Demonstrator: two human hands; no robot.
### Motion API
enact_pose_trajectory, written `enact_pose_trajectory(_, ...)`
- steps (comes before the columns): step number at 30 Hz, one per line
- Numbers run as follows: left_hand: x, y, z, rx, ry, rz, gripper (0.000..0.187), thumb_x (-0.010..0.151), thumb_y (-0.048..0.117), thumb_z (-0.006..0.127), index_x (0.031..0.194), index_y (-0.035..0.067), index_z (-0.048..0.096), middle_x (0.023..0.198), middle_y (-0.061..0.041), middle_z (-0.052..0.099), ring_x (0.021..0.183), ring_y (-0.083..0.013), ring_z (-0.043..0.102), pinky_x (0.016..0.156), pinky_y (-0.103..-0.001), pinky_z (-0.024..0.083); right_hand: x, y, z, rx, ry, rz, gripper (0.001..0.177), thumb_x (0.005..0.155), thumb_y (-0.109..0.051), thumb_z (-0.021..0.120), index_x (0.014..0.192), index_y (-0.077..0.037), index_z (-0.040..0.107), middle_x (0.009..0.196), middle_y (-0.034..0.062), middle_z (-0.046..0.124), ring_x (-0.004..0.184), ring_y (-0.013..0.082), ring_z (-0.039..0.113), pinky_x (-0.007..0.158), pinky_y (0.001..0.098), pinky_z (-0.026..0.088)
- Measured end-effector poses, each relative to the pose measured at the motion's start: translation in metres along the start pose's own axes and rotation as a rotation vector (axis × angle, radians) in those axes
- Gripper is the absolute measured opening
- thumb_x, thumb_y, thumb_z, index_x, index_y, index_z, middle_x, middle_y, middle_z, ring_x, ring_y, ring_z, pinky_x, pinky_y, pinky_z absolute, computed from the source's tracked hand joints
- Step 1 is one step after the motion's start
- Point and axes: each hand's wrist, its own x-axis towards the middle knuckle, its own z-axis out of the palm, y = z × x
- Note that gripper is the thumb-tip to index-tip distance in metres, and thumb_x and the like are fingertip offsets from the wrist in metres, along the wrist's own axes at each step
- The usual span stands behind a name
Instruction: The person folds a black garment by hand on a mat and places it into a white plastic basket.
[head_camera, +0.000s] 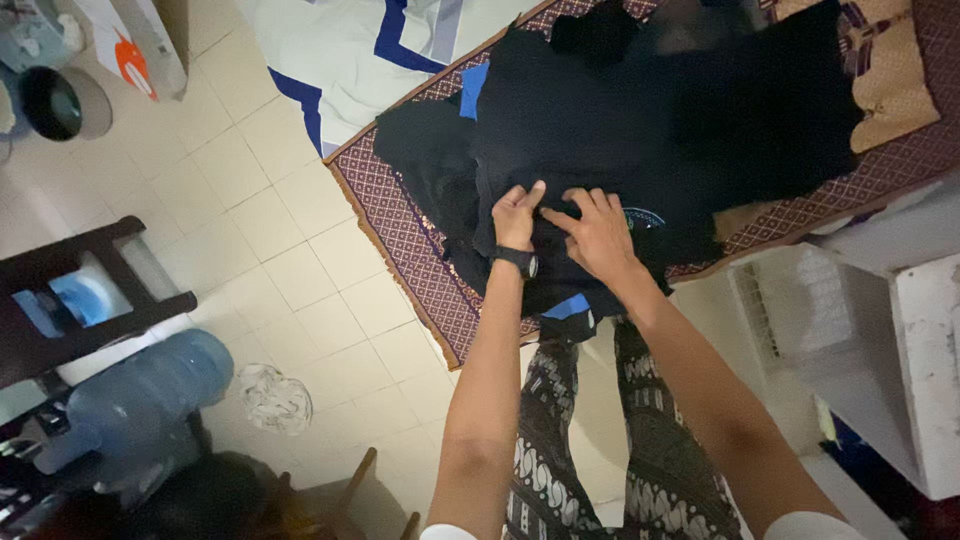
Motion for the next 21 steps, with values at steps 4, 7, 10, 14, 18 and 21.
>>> enact_pose_trajectory(4, 0.011, -0.013, -0.008, -0.155, 0.051, -0.046, 0.04, 0.101, 0.022, 0.083, 0.094, -0.002, 0.052, 0.079, 0.004, 0.046, 0.073, -0.0104, 0.04, 0.063, -0.026, 0.034, -0.024, 0.004, 0.024, -0.04, 0.095, 0.077, 0.053, 0.077, -0.004, 0.075, 0.128, -0.018, 0.077, 0.118, 0.0067, 0.063, 0.104, 0.0263, 0.055, 0.091, 0.0417, 0.042)
enact_pose_trajectory(7, 0.009, -0.002, -0.002, -0.06, 0.087, -0.046, 0.035, 0.088, 0.016, 0.079, 0.118, 0.002, 0.067, 0.086, 0.007, 0.063, 0.077, -0.0062, 0.056, 0.071, -0.021, 0.047, -0.03, 0.009, 0.033, -0.022, 0.127, 0.105, 0.046, 0.078, -0.006, 0.075, 0.123, -0.017, 0.076, 0.121, 0.0076, 0.063, 0.109, 0.0276, 0.056, 0.096, 0.0438, 0.043)
enact_pose_trajectory(10, 0.006, -0.002, -0.002, 0.069, 0.059, 0.12, 0.042, 0.085, 0.007, 0.084, 0.121, -0.005, 0.066, 0.085, 0.0, 0.059, 0.078, -0.0098, 0.054, 0.075, -0.024, 0.049, -0.03, 0.007, 0.033, -0.018, 0.124, 0.094, 0.044, 0.079, -0.008, 0.073, 0.122, -0.017, 0.076, 0.129, 0.0087, 0.064, 0.116, 0.0287, 0.056, 0.103, 0.0461, 0.042)
enact_pose_trajectory(14, -0.011, 0.023, 0.005, 0.277, 0.217, 0.212, 0.032, 0.09, 0.009, 0.079, 0.116, -0.006, 0.07, 0.088, -0.008, 0.072, 0.079, -0.0144, 0.065, 0.075, -0.028, 0.054, -0.029, 0.01, 0.021, 0.05, 0.044, 0.106, 0.046, 0.078, -0.01, 0.071, 0.124, -0.014, 0.075, 0.136, 0.0127, 0.063, 0.122, 0.0315, 0.056, 0.106, 0.0486, 0.04)
enact_pose_trajectory(18, -0.056, 0.078, 0.035, 0.471, 0.334, 0.436, 0.031, 0.09, 0.009, 0.07, 0.12, 0.001, 0.066, 0.105, -0.013, 0.073, 0.094, -0.0245, 0.072, 0.083, -0.035, 0.056, -0.038, 0.027, 0.004, 0.149, 0.115, 0.134, 0.04, 0.084, -0.012, 0.07, 0.124, -0.011, 0.075, 0.134, 0.0132, 0.064, 0.124, 0.0314, 0.055, 0.106, 0.0492, 0.04)
enact_pose_trajectory(21, -0.088, 0.111, 0.065, 0.778, 0.287, 0.628, 0.031, 0.092, 0.008, 0.067, 0.121, 0.0, 0.067, 0.117, -0.019, 0.068, 0.113, -0.0384, 0.062, 0.1, -0.048, 0.047, -0.052, 0.06, -0.011, 0.197, 0.18, 0.284, 0.035, 0.091, -0.012, 0.069, 0.126, -0.008, 0.074, 0.132, 0.0126, 0.064, 0.124, 0.0309, 0.057, 0.108, 0.0488, 0.041)
